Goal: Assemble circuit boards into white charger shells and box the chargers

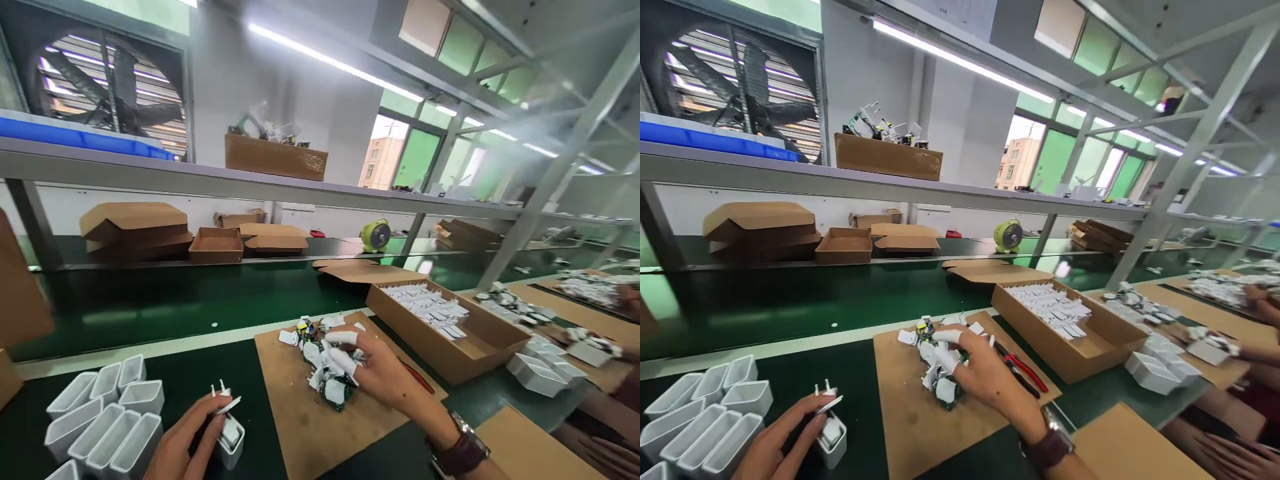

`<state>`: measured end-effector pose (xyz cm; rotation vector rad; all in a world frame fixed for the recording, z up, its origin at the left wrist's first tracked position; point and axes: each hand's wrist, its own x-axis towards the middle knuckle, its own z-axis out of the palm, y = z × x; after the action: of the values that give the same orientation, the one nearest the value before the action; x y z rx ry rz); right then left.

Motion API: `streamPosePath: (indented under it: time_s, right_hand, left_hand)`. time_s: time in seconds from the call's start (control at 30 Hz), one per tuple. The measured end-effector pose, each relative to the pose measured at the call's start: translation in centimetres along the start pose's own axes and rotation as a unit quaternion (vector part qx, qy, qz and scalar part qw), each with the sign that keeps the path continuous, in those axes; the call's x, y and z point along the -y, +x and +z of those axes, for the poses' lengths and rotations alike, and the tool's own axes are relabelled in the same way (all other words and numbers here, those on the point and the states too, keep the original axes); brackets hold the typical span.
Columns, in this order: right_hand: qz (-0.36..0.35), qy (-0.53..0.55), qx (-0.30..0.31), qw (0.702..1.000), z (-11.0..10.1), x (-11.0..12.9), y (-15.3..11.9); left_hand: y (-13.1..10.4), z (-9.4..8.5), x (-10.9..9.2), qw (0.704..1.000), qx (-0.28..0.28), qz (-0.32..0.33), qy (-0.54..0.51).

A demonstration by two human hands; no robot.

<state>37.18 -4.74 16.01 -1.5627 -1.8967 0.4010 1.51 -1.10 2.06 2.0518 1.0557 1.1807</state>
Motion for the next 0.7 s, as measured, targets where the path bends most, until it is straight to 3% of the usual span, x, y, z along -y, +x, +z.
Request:
streamPosePath:
  time_s: [0.07,0.17,0.3,0.43,0.6,0.7]
  right_hand:
    - [-0.099,0.022,0.079,0.992,4.0,2.6,0.5]
    - [-0.172,-0.003,0.159,0.972,10.2,5.1,0.5]
    - [-0.215,-0.068,0.162,0.961,15.4,5.3,-0.2]
    - [-0.22,-0.124,0.124,0.959,16.8,4.2,-1.4]
    - [-0.253,-0.161,0.089,0.95,17.5,3.3,-2.0]
    - [-0.286,-0.151,0.07,0.944,17.9,3.0,-1.9]
  left_hand:
    - [0.3,0.2,0.2,0.999,-0.02,0.025,0.012]
    - [0.1,0.8,0.6,0.998,-0.043,0.029,0.028]
    - [-0.8,0.7,0.7,0.998,-0.054,0.011,0.029]
    - [-1.0,0.0,0.1,0.997,-0.072,0.02,0.022]
    - [-0.6,0.4,-0.6,0.999,-0.035,0.03,0.019]
    - [-0.5,0.6,-0.8,0.996,-0.014,0.087,0.02]
